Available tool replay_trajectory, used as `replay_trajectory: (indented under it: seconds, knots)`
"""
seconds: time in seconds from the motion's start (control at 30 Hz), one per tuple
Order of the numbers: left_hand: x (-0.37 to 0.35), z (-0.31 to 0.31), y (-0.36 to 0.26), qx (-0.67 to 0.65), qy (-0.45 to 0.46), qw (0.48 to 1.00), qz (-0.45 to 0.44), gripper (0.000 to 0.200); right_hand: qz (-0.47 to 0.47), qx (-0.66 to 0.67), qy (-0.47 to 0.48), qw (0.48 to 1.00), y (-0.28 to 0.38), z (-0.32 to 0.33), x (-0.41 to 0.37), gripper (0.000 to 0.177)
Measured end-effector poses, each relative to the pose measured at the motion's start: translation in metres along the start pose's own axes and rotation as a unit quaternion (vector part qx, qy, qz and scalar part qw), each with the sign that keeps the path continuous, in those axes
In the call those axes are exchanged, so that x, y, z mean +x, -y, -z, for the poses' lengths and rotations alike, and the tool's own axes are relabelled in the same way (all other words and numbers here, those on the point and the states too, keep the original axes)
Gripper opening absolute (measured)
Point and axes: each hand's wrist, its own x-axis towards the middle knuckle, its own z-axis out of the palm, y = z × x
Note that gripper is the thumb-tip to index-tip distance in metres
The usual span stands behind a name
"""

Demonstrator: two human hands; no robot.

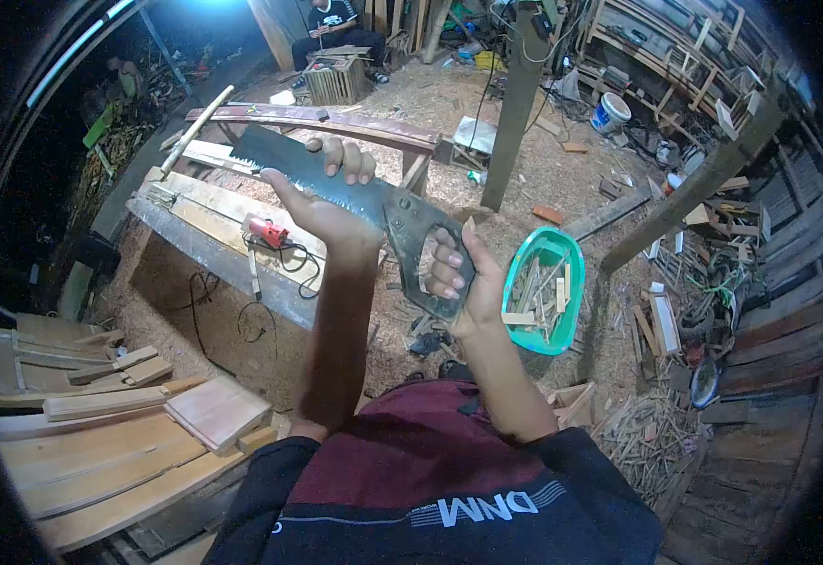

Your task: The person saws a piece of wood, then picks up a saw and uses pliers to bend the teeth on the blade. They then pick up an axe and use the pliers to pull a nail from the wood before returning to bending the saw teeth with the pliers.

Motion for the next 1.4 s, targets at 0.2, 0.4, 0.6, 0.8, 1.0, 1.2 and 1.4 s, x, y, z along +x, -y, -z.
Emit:
replay_trajectory:
  seconds: [0.2,0.4,0.6,0.8,1.0,1.2,1.4]
  knots:
    - [0.0,-0.004,-0.004,0.007,0.004,1.0,0.002,0.067,0.017,-0.042,-0.029,0.999,-0.01,-0.006,-0.005,0.036]
    - [0.006,0.022,-0.005,-0.085,0.094,0.988,0.092,0.065,0.064,-0.152,-0.036,0.986,-0.013,0.002,-0.002,0.033]
    - [-0.003,0.017,0.001,-0.073,0.014,0.986,0.147,0.066,0.047,-0.138,-0.012,0.989,-0.008,0.01,0.005,0.039]
    - [-0.002,0.024,-0.007,-0.084,0.006,0.979,0.184,0.068,-0.034,-0.107,0.093,0.989,-0.008,0.012,0.011,0.056]
    - [-0.009,0.073,-0.014,0.037,-0.115,0.972,0.202,0.075,-0.012,-0.084,0.1,0.991,-0.014,0.029,0.023,0.049]
    - [-0.03,0.199,-0.048,0.239,-0.222,0.915,0.239,0.053,0.045,-0.345,-0.034,0.937,-0.025,0.061,0.027,0.044]
    - [-0.072,0.331,-0.069,0.553,-0.276,0.743,0.257,0.028,-0.001,-0.456,-0.152,0.877,-0.039,0.158,0.021,0.042]
